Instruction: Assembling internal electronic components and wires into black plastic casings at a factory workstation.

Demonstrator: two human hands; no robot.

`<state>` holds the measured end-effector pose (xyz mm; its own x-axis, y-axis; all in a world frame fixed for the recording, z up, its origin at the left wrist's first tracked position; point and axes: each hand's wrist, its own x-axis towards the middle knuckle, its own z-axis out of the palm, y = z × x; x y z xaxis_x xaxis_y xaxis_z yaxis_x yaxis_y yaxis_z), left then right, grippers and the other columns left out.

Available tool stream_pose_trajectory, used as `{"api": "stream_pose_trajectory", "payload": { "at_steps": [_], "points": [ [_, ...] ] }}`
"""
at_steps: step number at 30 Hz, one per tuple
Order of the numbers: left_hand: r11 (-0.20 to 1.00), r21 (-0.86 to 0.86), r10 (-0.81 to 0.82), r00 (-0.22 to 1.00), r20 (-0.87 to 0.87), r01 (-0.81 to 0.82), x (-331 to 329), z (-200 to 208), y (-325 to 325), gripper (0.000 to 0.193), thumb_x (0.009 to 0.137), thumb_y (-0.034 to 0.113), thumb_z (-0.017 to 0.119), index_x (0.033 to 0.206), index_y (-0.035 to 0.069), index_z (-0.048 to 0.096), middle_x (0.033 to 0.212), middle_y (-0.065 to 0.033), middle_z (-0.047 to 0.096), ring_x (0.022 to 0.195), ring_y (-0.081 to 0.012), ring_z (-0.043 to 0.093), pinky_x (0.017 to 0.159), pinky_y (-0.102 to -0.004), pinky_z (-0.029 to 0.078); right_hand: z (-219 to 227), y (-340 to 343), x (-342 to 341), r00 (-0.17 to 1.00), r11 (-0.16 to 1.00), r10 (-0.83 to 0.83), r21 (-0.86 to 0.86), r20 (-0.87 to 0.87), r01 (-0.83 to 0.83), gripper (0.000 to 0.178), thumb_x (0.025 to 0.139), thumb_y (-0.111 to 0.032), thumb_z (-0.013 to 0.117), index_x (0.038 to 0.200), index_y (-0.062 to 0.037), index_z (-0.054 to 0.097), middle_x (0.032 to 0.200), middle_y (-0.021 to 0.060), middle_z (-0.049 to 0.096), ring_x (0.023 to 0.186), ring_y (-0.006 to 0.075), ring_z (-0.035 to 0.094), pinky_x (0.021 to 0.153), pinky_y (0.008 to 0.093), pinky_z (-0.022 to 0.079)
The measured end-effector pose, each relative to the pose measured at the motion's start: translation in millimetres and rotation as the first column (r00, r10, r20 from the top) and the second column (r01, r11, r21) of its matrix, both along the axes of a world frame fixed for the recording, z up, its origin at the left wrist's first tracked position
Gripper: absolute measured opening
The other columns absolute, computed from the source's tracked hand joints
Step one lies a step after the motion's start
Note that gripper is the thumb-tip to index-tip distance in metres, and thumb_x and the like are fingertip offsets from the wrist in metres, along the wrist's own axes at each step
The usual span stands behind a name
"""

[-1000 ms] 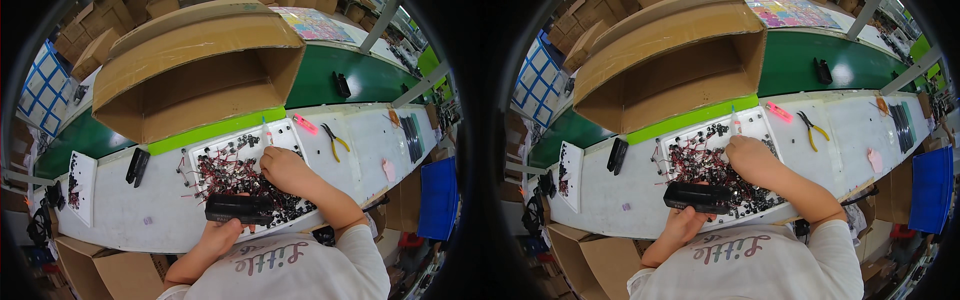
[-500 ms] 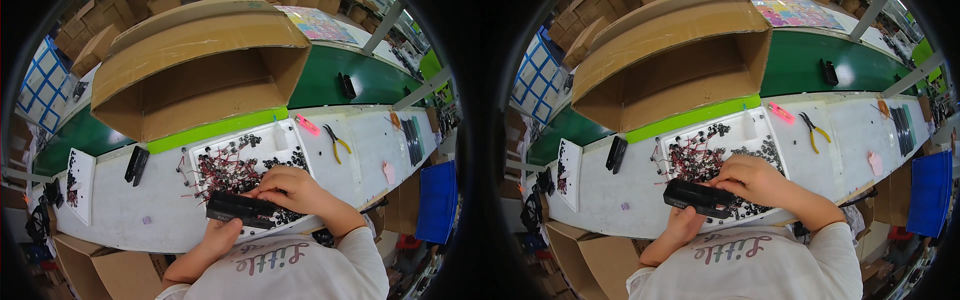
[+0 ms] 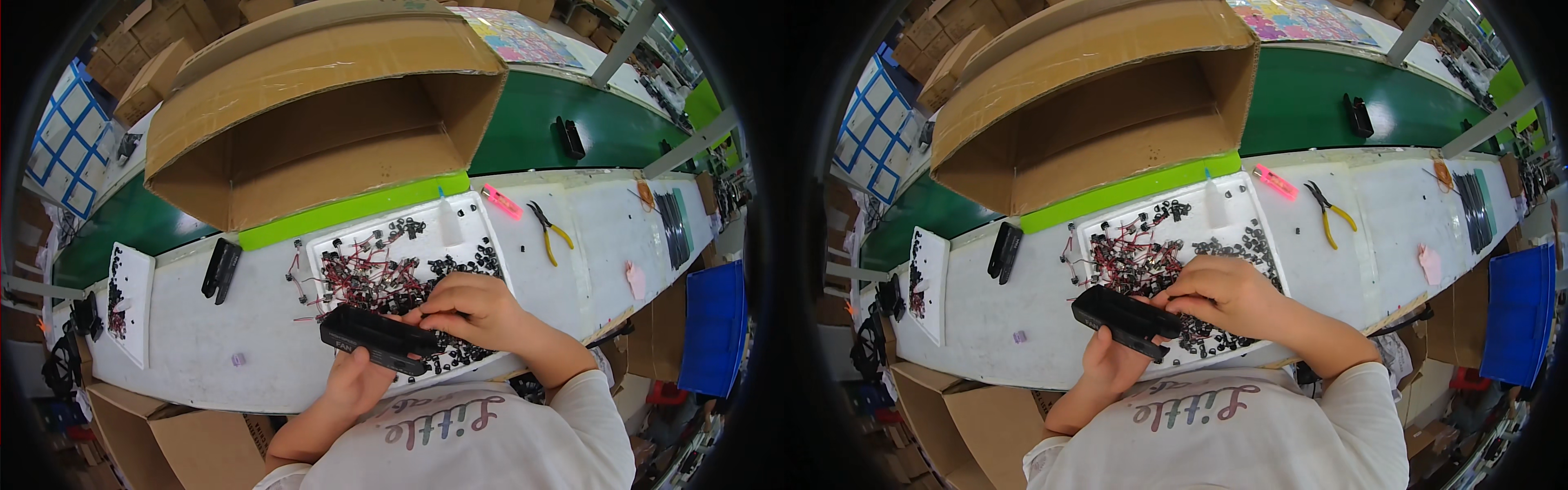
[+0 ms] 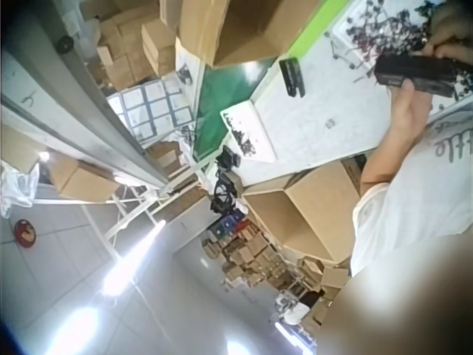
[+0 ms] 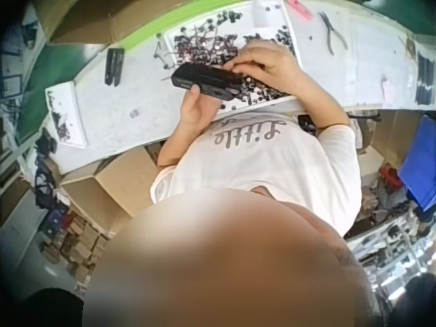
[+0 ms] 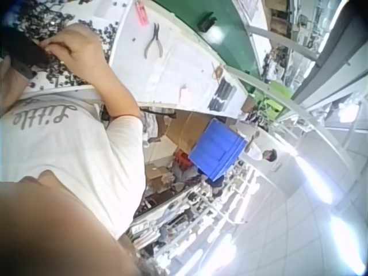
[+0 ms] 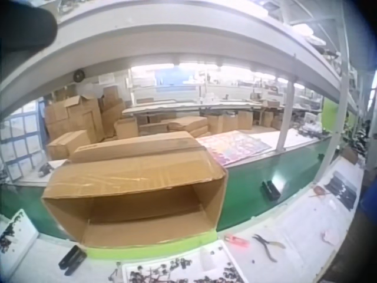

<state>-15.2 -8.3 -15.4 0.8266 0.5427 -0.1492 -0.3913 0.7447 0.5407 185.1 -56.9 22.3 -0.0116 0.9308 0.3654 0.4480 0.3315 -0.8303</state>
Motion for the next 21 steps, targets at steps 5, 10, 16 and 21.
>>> {"api": "stream_pose_trajectory", "payload": {
  "at_steps": [5,10,16,21],
  "points": [
    [1.0,0.017,-0.021,1.0,0.017,0.021,-1,1,3,0.064,0.081,0.046,0.057,0.128,0.006,0.041,0.134,-0.0133,0.042,0.119,-0.0234,0.043,0.093,-0.0371,0.034,-5,0,-2,0.998,0.998,-0.042,0.044,0.042,0.041,0.015,0.073,-0.004,0.068,0.088,-0.0055,0.065,0.078,0.0082,0.06,0.071,0.0243,0.06,0.06,0.0314,0.048],
    [0.997,0.074,0.021,0.999,0.036,-0.024,1,8,5,0.061,0.081,0.035,0.063,0.128,0.004,0.04,0.134,-0.0177,0.041,0.119,-0.0258,0.044,0.095,-0.0394,0.037,1,0,2,0.99,0.991,-0.1,0.103,0.098,0.09,0.017,0.073,-0.002,0.067,0.09,-0.0024,0.063,0.08,0.0098,0.061,0.071,0.0256,0.06,0.06,0.0314,0.048],
    [0.95,0.306,0.098,0.991,-0.093,-0.065,0,12,1,0.065,0.078,0.03,0.07,0.128,0.005,0.038,0.129,-0.0172,0.044,0.117,-0.0259,0.046,0.094,-0.0421,0.04,12,-6,6,0.997,0.994,-0.06,0.092,0.046,0.056,0.019,0.073,-0.002,0.068,0.091,-0.0022,0.063,0.079,0.011,0.06,0.069,0.0263,0.059,0.059,0.0318,0.047],
    [0.923,0.373,0.149,0.98,-0.129,-0.092,-5,10,-3,0.067,0.076,0.026,0.072,0.129,0.004,0.036,0.125,-0.0136,0.046,0.114,-0.0253,0.047,0.095,-0.044,0.04,14,-7,4,0.989,0.981,-0.038,0.193,0.14,0.01,0.019,0.07,-0.003,0.072,0.087,-0.0033,0.064,0.078,0.0108,0.059,0.065,0.0234,0.059,0.055,0.0295,0.046]
  ]
}}
